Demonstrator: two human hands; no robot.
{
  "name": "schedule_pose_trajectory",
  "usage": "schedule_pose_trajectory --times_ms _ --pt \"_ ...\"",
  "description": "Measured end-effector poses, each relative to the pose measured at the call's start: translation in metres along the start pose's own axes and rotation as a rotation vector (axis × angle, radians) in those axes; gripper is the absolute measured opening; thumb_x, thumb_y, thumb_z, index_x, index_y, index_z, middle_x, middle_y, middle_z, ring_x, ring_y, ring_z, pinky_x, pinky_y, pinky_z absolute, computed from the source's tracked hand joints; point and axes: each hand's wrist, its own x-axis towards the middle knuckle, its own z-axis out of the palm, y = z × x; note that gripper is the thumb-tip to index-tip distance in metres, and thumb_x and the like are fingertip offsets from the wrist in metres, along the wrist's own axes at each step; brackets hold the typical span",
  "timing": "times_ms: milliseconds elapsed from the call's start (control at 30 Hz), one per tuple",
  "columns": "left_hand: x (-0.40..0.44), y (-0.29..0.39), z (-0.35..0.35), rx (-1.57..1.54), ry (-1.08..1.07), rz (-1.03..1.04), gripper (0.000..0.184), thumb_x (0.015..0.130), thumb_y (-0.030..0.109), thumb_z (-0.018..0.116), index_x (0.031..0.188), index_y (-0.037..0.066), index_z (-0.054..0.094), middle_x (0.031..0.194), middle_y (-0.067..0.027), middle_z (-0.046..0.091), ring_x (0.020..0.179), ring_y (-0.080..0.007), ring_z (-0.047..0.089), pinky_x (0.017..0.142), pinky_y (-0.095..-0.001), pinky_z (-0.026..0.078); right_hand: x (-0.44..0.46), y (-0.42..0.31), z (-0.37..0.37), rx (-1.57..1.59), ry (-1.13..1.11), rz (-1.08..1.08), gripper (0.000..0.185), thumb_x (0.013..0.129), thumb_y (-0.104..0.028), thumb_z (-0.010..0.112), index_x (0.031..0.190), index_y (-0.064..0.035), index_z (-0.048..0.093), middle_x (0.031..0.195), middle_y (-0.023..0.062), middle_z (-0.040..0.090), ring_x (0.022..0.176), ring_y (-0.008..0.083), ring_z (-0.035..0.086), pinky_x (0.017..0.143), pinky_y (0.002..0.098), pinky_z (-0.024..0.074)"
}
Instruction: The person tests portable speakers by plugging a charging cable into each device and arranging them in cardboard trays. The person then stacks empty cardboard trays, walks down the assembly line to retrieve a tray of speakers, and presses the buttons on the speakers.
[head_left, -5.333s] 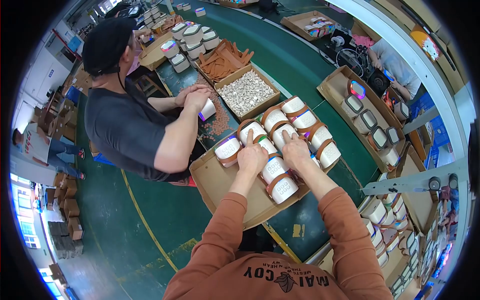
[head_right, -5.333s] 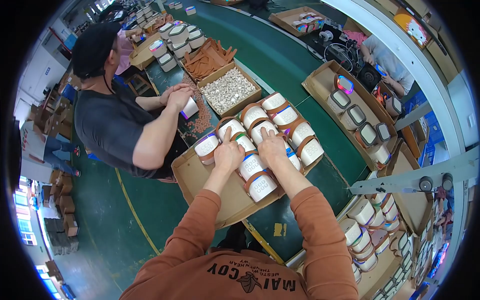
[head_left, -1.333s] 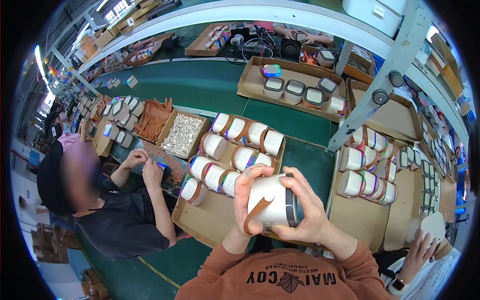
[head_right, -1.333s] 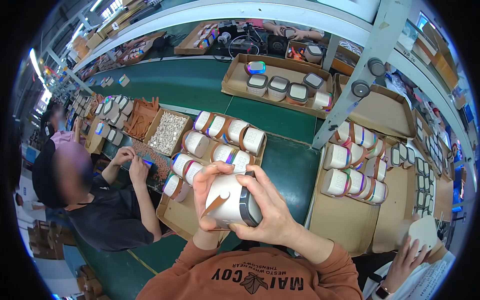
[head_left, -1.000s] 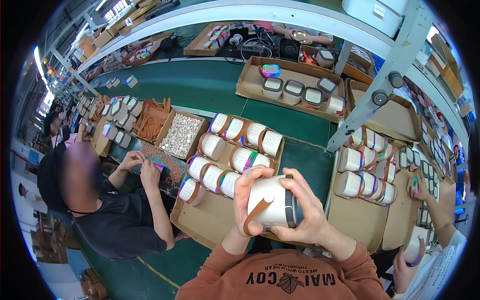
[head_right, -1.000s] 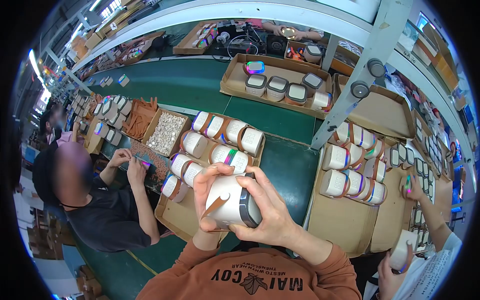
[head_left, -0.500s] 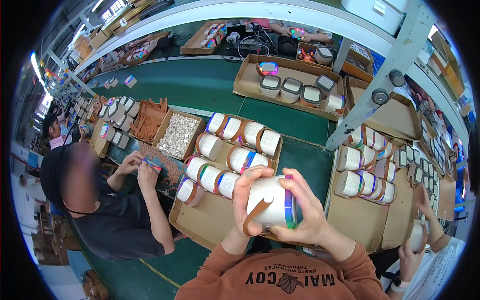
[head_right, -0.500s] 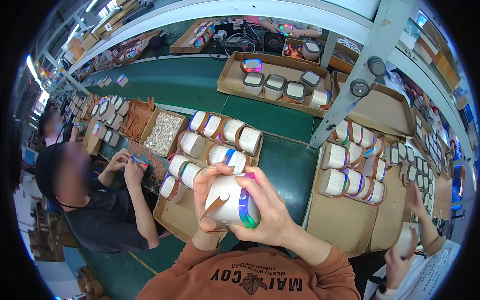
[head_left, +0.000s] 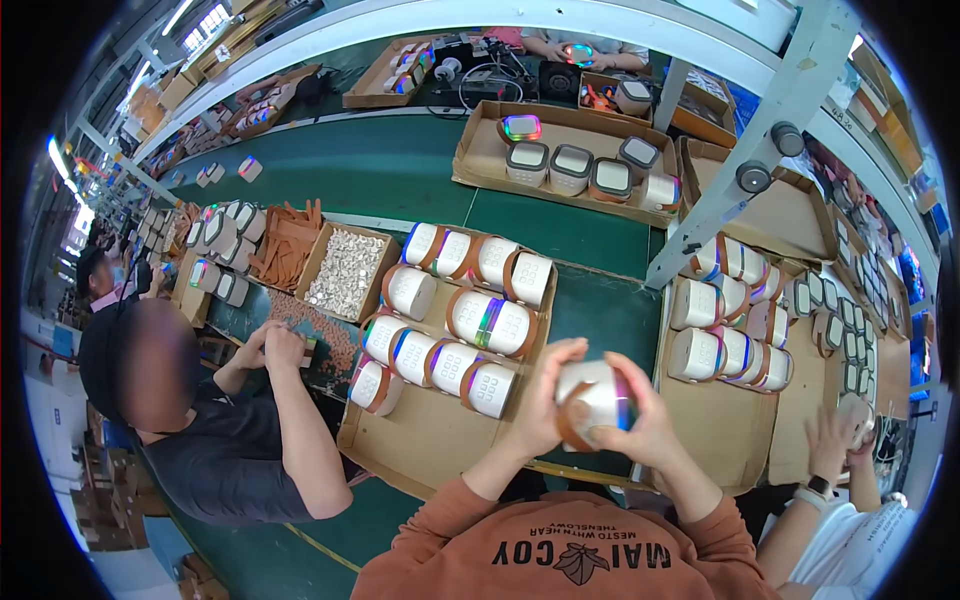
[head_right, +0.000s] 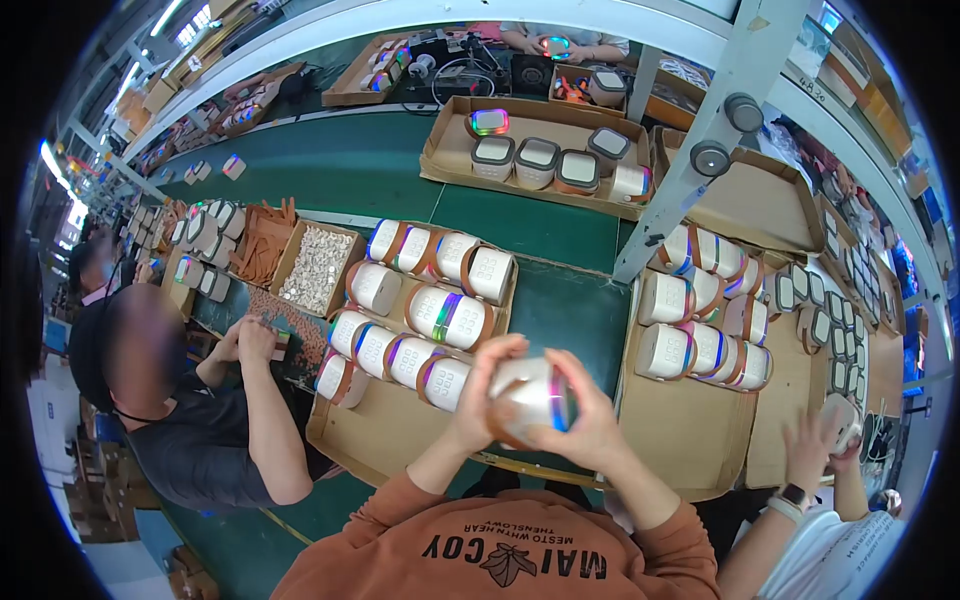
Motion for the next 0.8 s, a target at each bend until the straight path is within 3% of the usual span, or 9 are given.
schedule_pose_trajectory --times_ms 133,200,333,400,500,533,567,633,800 --pt "-0.009 -0.011 0.012 0.436 -0.192 -0.054 0.062 0.076 0.028 0.071 0.125 0.003 0.043 0.122 -0.0176 0.041 0.112 -0.0310 0.045 0.096 -0.0359 0.037 -0.048 0.036 -0.022 0.214 0.437 0.259 0.079 0.065 -0.017 0.066 0.136 -0.0053 0.034 0.125 0.0100 0.047 0.115 0.0216 0.047 0.099 0.0341 0.0366" --pt "-0.016 -0.023 0.008 0.434 -0.266 -0.115 0.055 0.077 0.026 0.069 0.122 0.005 0.046 0.121 -0.0165 0.042 0.108 -0.0295 0.048 0.093 -0.0350 0.040 -0.074 0.075 -0.038 0.454 0.644 0.308 0.073 0.066 -0.005 0.060 0.135 -0.0058 0.036 0.124 0.0111 0.047 0.113 0.0222 0.048 0.096 0.0326 0.0386" --pt "-0.028 -0.052 -0.005 0.465 -0.305 -0.225 0.044 0.077 0.021 0.068 0.115 0.005 0.051 0.116 -0.0130 0.045 0.094 -0.0241 0.054 0.082 -0.0330 0.046 -0.111 0.107 -0.035 0.341 0.734 0.360 0.071 0.069 -0.005 0.058 0.136 -0.0049 0.034 0.124 0.0121 0.047 0.112 0.0218 0.049 0.095 0.0324 0.0402" --pt "-0.028 -0.055 -0.013 0.438 -0.266 -0.276 0.040 0.078 0.019 0.068 0.111 0.004 0.054 0.111 -0.0121 0.048 0.093 -0.0230 0.054 0.081 -0.0328 0.046 -0.122 0.108 -0.028 0.455 0.771 0.398 0.072 0.070 -0.007 0.060 0.137 -0.0042 0.032 0.123 0.0116 0.047 0.111 0.0220 0.049 0.095 0.0332 0.0398" --pt "0.001 -0.059 -0.028 0.794 -0.097 0.087 0.031 0.077 0.017 0.066 0.102 0.002 0.056 0.116 -0.0168 0.051 0.100 -0.0337 0.055 0.083 -0.0385 0.046 -0.138 0.110 -0.028 0.561 0.803 0.449 0.074 0.071 -0.012 0.062 0.138 -0.0037 0.030 0.122 0.0115 0.048 0.112 0.0221 0.049 0.096 0.0343 0.0391" --pt "0.019 -0.058 -0.032 0.894 -0.064 0.099 0.030 0.076 0.017 0.065 0.100 0.003 0.056 0.118 -0.0174 0.051 0.102 -0.0350 0.054 0.085 -0.0407 0.045 -0.142 0.109 -0.029 0.608 0.792 0.480 0.074 0.072 -0.014 0.062 0.138 -0.0033 0.030 0.123 0.0116 0.048 0.113 0.0222 0.048 0.096 0.0346 0.0389" --pt "0.036 -0.058 -0.037 1.022 -0.075 0.098 0.030 0.074 0.016 0.066 0.096 -0.001 0.055 0.120 -0.0205 0.049 0.092 -0.0339 0.057 0.076 -0.0407 0.048 -0.142 0.107 -0.028 0.583 0.786 0.429 0.071 0.074 -0.015 0.061 0.136 -0.0018 0.030 0.124 0.0121 0.047 0.113 0.0224 0.049 0.096 0.0353 0.0398" --pt "0.065 -0.074 -0.045 1.289 -0.067 -0.028 0.035 0.073 0.022 0.067 0.095 -0.004 0.056 0.124 -0.0217 0.048 0.091 -0.0322 0.060 0.074 -0.0403 0.050 -0.145 0.108 -0.036 0.648 0.757 0.431 0.068 0.075 -0.014 0.060 0.135 -0.0012 0.032 0.123 0.0119 0.048 0.112 0.0224 0.050 0.096 0.0352 0.0404" --pt "0.087 -0.100 -0.056 1.439 -0.089 -0.024 0.042 0.072 0.029 0.067 0.095 -0.005 0.058 0.128 -0.0230 0.045 0.073 -0.0321 0.063 0.065 -0.0391 0.052 -0.163 0.122 -0.055 0.821 0.761 0.410 0.050 0.080 -0.013 0.057 0.126 -0.0006 0.041 0.114 0.0105 0.054 0.104 0.0219 0.055 0.091 0.0356 0.0453"
